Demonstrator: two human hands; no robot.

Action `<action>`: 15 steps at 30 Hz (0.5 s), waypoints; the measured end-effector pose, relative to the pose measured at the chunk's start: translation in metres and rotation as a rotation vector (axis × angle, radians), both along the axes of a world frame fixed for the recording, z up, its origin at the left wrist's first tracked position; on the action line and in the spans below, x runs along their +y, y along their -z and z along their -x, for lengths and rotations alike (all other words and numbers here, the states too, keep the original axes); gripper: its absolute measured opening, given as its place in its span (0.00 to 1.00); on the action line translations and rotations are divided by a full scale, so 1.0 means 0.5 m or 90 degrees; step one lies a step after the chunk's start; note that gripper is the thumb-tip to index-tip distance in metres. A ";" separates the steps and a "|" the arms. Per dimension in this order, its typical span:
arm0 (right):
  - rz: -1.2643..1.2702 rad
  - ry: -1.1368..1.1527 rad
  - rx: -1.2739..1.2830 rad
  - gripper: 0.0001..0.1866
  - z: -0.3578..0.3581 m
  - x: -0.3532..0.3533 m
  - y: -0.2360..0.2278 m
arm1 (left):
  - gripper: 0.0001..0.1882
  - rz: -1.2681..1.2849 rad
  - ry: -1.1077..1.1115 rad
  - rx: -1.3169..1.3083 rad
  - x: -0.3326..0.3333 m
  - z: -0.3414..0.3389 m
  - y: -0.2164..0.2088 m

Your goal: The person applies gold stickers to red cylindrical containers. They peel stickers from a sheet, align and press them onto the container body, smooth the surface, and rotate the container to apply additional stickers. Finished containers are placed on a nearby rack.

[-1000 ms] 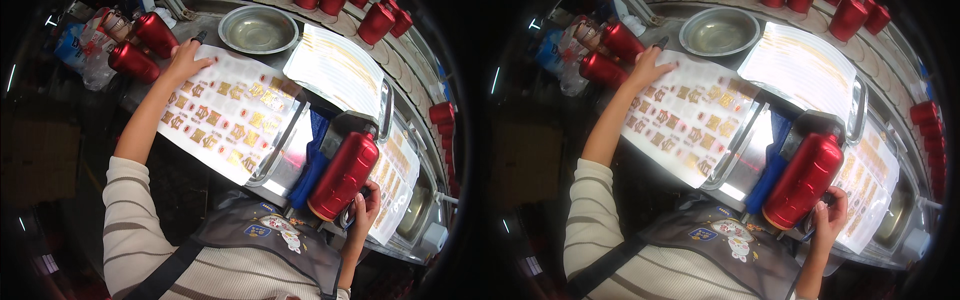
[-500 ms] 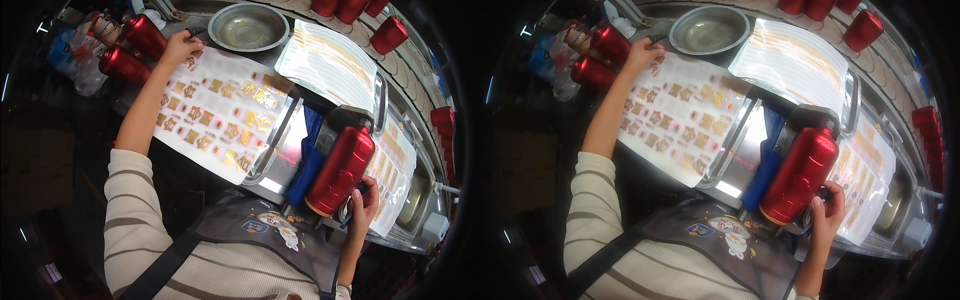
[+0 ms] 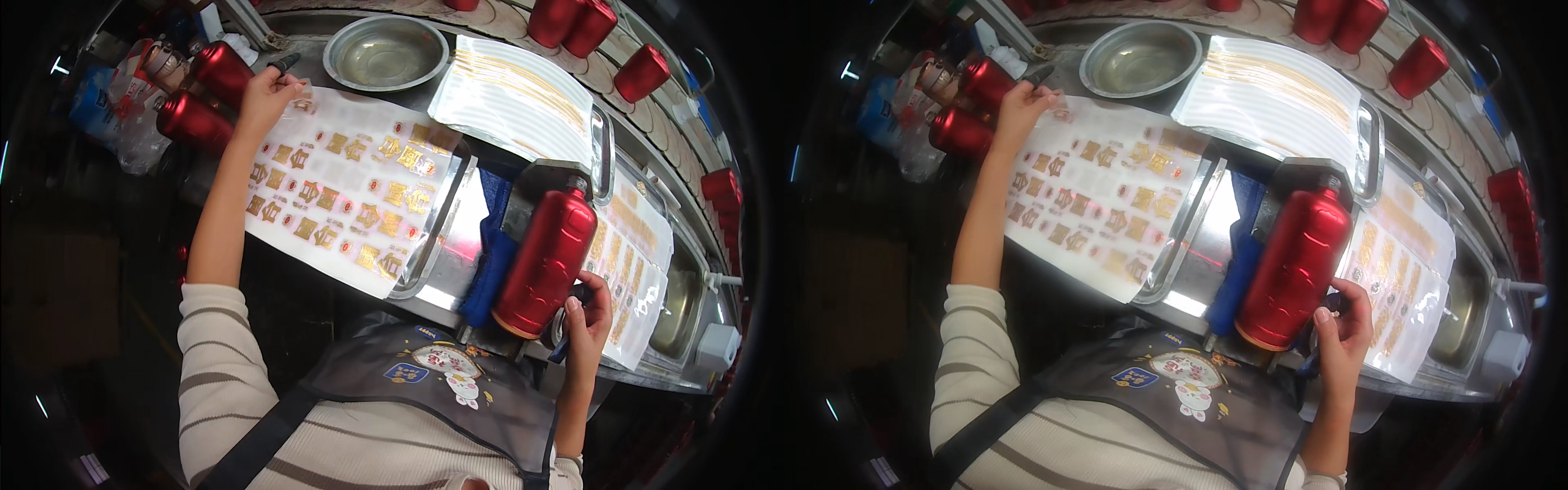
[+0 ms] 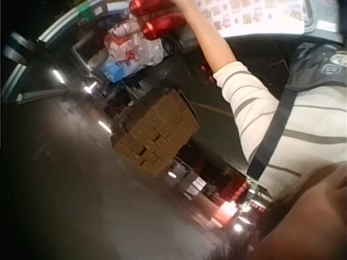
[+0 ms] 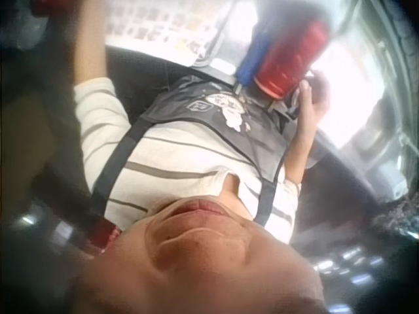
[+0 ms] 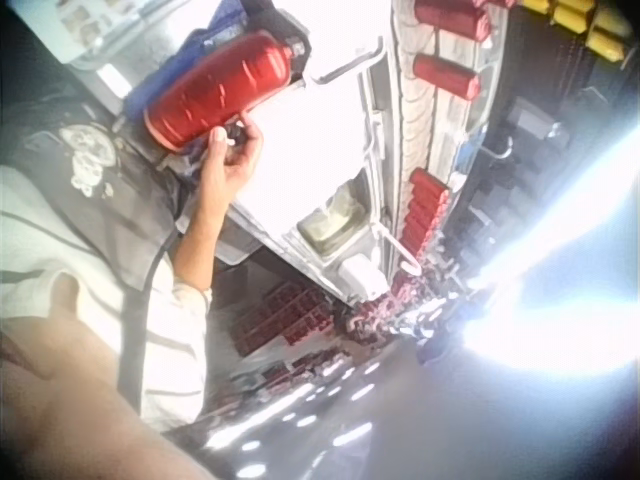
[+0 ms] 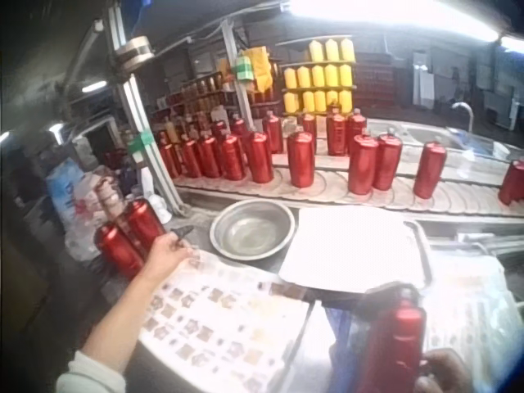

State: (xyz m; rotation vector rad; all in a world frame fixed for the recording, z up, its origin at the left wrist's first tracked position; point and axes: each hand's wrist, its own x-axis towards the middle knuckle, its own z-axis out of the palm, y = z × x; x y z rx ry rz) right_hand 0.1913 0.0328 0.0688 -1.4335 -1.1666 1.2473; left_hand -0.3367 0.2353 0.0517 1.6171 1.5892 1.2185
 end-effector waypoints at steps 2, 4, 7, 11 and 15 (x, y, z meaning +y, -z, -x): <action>-0.012 0.004 -0.049 0.25 0.004 -0.003 -0.012 | 0.04 -0.020 -0.001 0.002 -0.041 -0.051 -0.032; -0.029 -0.017 -0.099 0.40 0.007 -0.008 -0.024 | 0.04 -0.043 -0.011 0.027 -0.086 -0.125 -0.078; -0.105 -0.130 -0.283 0.58 -0.003 -0.021 -0.042 | 0.04 -0.086 0.022 0.054 -0.165 -0.229 -0.129; -0.205 -0.182 -0.488 0.65 0.012 -0.018 0.002 | 0.08 -0.106 0.111 -0.040 -0.246 -0.352 -0.152; -0.272 -0.149 -0.476 0.60 0.011 -0.012 0.031 | 0.14 -0.069 0.289 -0.079 -0.282 -0.452 -0.167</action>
